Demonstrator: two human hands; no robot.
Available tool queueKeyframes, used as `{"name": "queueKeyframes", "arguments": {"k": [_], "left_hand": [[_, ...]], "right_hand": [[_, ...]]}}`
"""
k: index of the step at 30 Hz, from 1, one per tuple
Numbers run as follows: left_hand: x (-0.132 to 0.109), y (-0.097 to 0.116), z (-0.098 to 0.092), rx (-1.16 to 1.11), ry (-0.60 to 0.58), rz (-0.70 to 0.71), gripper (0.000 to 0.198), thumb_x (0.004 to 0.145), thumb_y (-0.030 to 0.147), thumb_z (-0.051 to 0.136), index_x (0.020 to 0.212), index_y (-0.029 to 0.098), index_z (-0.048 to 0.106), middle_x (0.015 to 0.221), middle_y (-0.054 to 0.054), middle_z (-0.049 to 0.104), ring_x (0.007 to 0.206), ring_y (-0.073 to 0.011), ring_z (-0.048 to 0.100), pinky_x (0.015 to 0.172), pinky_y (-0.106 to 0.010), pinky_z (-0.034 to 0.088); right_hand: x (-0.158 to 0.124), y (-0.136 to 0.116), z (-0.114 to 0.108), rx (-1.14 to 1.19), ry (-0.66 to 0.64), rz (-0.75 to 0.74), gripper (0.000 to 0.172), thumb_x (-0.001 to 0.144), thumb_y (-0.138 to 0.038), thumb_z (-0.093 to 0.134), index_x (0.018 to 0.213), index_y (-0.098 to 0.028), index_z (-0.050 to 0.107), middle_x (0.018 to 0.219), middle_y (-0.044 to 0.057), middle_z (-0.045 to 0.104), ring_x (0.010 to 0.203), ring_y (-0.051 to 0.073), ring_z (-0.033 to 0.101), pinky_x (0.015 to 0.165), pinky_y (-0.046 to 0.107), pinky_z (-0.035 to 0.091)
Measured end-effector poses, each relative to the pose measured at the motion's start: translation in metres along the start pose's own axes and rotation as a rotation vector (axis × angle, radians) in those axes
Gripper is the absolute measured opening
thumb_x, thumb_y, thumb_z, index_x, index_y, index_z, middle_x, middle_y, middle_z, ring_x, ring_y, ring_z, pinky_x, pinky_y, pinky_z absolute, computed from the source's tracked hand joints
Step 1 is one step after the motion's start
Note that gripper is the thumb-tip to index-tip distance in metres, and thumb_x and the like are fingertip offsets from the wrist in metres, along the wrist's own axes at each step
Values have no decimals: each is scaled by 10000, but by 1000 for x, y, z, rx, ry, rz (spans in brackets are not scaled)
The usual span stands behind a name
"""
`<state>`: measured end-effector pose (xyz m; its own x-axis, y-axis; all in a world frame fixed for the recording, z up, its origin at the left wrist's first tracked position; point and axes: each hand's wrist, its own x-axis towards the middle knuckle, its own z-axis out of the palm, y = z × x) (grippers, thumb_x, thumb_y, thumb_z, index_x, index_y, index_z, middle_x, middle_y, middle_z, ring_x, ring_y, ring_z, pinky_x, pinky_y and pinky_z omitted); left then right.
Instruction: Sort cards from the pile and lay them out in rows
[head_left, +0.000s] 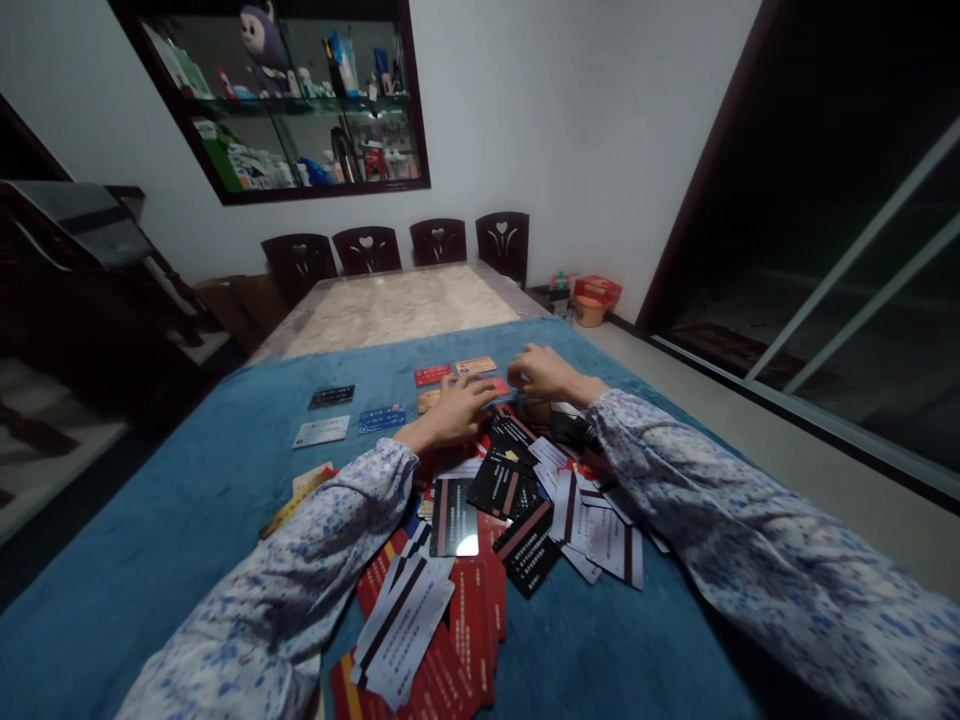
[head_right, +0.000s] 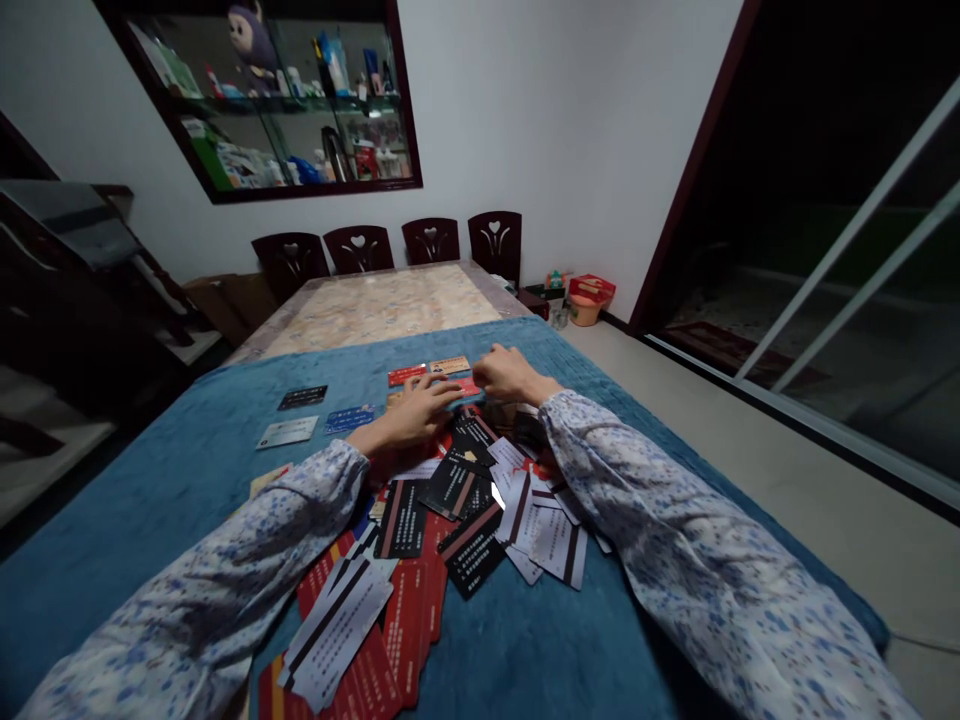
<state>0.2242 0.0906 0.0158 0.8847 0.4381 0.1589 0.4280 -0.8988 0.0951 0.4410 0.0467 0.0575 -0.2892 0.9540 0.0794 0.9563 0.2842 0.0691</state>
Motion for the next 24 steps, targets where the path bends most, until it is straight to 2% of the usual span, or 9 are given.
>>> {"name": "queueKeyframes", "arguments": {"k": [7, 12, 15, 19, 24], "left_hand": [[-12, 25, 1, -49, -93, 77, 488, 967, 206, 448, 1441, 269, 547, 1555, -90, 503, 1423, -350, 349, 1134, -650, 248], [-17, 34, -2, -52, -163, 78, 498, 1001, 211, 369, 1462, 319, 524, 1598, -71, 444, 1445, -356, 346, 1147, -712, 204], [-20, 35, -3, -26, -200, 59, 550, 976, 165, 360, 1480, 327, 509, 1626, -80, 396, 1465, -369, 326, 1142, -739, 191], [-25, 34, -3, 5, -172, 51, 610, 911, 110, 412, 1474, 316, 522, 1628, -92, 388, 1476, -377, 309, 1144, -733, 209], [-34, 28, -2, -10, -110, 24, 572, 885, 133, 486, 1431, 279, 571, 1574, -110, 464, 1437, -371, 355, 1128, -676, 287]], "right_hand": [[-37, -12, 6, 40, 0, 20, 177, 912, -237, 601, 970, -203, 765, 1060, 115, 748, 1037, 269, 549, 771, 322, 365], [-47, -15, 16, 77, 51, 1, 206, 958, -251, 572, 1007, -210, 768, 1058, 111, 748, 1052, 264, 542, 774, 322, 353], [-50, -19, 20, 97, 50, 2, 219, 971, -275, 571, 1039, -216, 770, 1076, 109, 746, 1067, 263, 540, 791, 324, 360], [-52, -25, 24, 119, 37, -21, 258, 984, -296, 545, 1071, -208, 772, 1086, 121, 744, 1071, 276, 535, 806, 351, 373], [-54, -30, 30, 172, 62, -99, 251, 971, -340, 571, 1057, -210, 768, 1088, 126, 744, 1059, 291, 521, 798, 384, 379]]}}
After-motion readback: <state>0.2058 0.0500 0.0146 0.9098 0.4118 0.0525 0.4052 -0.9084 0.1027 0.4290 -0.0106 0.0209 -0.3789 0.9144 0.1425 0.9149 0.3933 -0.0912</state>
